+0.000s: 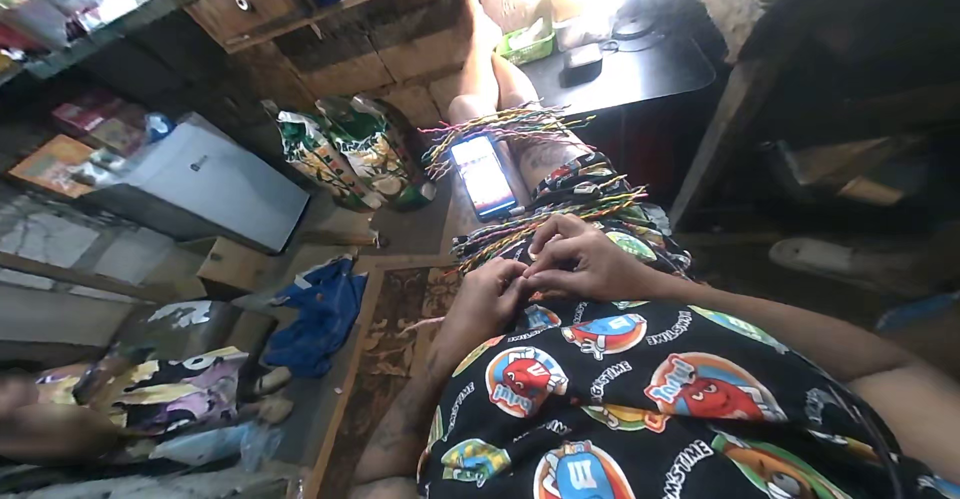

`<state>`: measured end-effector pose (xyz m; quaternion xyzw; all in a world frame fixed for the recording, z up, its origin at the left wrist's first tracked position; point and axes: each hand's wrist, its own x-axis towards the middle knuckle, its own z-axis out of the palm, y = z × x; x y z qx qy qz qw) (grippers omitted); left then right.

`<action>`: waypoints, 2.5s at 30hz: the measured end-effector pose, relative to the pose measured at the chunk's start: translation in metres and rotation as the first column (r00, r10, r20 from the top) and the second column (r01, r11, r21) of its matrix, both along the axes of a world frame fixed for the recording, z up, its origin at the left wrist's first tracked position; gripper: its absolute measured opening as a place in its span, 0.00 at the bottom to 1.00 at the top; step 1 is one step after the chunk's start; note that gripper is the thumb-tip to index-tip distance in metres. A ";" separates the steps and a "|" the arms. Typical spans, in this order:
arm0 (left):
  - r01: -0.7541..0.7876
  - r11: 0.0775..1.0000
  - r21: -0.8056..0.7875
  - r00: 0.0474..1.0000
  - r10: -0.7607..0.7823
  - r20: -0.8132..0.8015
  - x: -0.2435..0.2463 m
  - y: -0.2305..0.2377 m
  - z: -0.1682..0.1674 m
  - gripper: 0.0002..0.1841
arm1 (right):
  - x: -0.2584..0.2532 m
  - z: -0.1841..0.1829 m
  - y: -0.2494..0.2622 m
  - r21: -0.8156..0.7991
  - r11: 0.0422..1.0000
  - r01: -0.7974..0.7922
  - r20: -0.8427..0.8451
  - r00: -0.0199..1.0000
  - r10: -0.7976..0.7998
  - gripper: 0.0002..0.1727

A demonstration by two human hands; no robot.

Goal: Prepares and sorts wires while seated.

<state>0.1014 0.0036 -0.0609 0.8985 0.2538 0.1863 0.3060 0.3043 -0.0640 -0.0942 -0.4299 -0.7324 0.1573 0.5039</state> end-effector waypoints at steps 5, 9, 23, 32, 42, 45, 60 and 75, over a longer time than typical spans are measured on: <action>-0.034 0.859 -0.512 0.895 0.254 0.366 -0.005 -0.002 -0.016 0.07 | -0.002 -0.002 0.000 0.197 0.972 0.131 0.038 0.989 -0.141 0.07; 0.252 0.845 -0.472 0.868 0.019 0.497 -0.014 0.002 -0.027 0.07 | 0.004 -0.002 -0.002 0.037 0.993 0.116 -0.059 0.992 -0.114 0.07; -0.082 0.839 -0.539 0.903 0.292 0.317 -0.010 -0.003 -0.021 0.08 | 0.002 -0.005 -0.005 0.162 0.986 0.044 -0.045 0.998 -0.037 0.09; 0.079 0.983 -0.165 0.987 -0.054 0.151 -0.025 0.000 -0.016 0.12 | 0.003 -0.006 -0.003 0.105 0.991 0.084 -0.118 0.990 -0.071 0.06; 0.107 0.782 -0.613 0.854 0.244 0.459 -0.031 0.007 -0.018 0.09 | 0.005 -0.006 -0.002 0.167 0.979 0.116 -0.108 0.989 -0.098 0.06; 0.263 0.834 -0.486 0.890 -0.015 0.456 -0.042 0.011 -0.016 0.08 | 0.006 -0.001 -0.001 0.087 0.985 0.148 -0.186 0.974 -0.130 0.05; 0.205 0.882 -0.424 0.889 0.013 0.458 -0.050 0.019 -0.012 0.10 | 0.010 0.006 0.002 0.022 0.990 0.142 -0.264 0.955 -0.131 0.02; 0.247 0.887 -0.389 0.879 -0.036 0.475 -0.056 0.021 -0.009 0.07 | 0.018 0.008 0.012 0.118 0.975 0.188 -0.239 0.959 -0.156 0.04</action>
